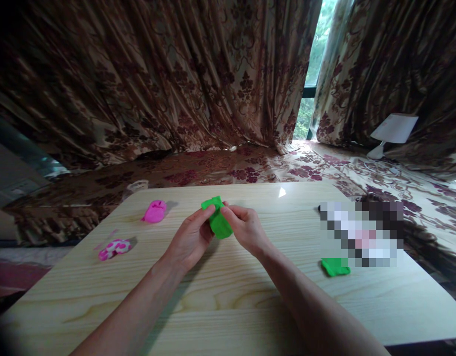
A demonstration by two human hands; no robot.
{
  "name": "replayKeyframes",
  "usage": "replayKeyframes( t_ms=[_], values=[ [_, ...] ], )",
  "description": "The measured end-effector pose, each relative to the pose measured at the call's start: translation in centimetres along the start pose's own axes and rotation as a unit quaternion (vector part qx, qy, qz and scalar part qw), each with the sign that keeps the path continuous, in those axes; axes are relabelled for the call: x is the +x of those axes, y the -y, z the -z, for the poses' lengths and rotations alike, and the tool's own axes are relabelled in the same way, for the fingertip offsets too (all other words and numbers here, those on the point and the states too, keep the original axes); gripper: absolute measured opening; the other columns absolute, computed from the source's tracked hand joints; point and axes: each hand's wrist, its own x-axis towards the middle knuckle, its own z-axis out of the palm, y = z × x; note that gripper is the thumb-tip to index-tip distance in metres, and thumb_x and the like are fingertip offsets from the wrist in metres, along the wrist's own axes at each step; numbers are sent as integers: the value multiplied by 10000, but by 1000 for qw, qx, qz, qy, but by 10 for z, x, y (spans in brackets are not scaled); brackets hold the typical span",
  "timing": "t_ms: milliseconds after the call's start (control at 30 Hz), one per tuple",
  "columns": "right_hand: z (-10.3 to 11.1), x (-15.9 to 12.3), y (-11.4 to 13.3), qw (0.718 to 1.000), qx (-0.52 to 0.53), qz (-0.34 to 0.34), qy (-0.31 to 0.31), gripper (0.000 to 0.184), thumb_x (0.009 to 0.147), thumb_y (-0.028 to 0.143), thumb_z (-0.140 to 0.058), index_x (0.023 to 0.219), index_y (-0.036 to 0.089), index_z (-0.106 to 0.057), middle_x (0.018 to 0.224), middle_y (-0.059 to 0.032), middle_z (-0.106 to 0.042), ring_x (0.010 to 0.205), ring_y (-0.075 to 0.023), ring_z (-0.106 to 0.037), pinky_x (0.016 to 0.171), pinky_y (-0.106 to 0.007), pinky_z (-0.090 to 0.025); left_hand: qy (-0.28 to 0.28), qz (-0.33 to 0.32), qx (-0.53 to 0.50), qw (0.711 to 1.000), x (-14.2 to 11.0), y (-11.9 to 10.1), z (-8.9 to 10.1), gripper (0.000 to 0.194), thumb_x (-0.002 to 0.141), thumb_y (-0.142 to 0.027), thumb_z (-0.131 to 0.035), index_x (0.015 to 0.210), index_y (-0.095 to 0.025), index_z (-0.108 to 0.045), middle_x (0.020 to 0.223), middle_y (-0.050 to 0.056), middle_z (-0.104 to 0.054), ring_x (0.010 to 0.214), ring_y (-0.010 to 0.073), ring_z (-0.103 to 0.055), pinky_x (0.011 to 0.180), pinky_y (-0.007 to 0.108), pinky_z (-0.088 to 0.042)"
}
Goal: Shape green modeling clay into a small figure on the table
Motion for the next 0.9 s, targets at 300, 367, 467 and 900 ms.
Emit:
replayKeyframes(
  t_ms=[300, 367, 467, 900],
  values=[
    [-2, -1, 0, 998, 8, -54, 26, 413, 768, 505, -530, 639, 119, -602, 575, 8, -511, 520, -80, -440, 493, -210, -368, -22, 15, 7, 1000, 0, -1, 0, 248, 719, -256, -661, 942, -146, -660, 919, 63, -691, 807, 171, -640, 706, 264, -508],
    [-2, -2, 3, 993, 35, -94, 58, 444, 788, 525, -487, 708, 116, -639, 627, -16, -568, 571, -101, -510, 536, -225, -426, -53, 14, 0, 998, 3, -7, 2, 232, 718, -241, -660, 931, -151, -653, 902, 61, -694, 809, 173, -643, 700, 269, -515],
    [-3, -3, 4, 986, 24, -118, 115, 416, 764, 510, -529, 819, 125, -677, 699, -42, -635, 653, -131, -584, 595, -255, -480, -90, -3, -35, 995, 7, -17, 8, 216, 741, -218, -628, 952, -172, -630, 971, 67, -680, 880, 175, -635, 709, 268, -521],
    [-5, -2, -5, 989, 18, -116, 95, 449, 753, 538, -542, 737, 105, -664, 628, -54, -650, 596, -132, -610, 589, -257, -497, -51, 46, -116, 991, 11, -24, 16, 209, 800, -176, -531, 996, -171, -604, 1093, 84, -639, 1007, 209, -602, 836, 353, -513]
  ],
)
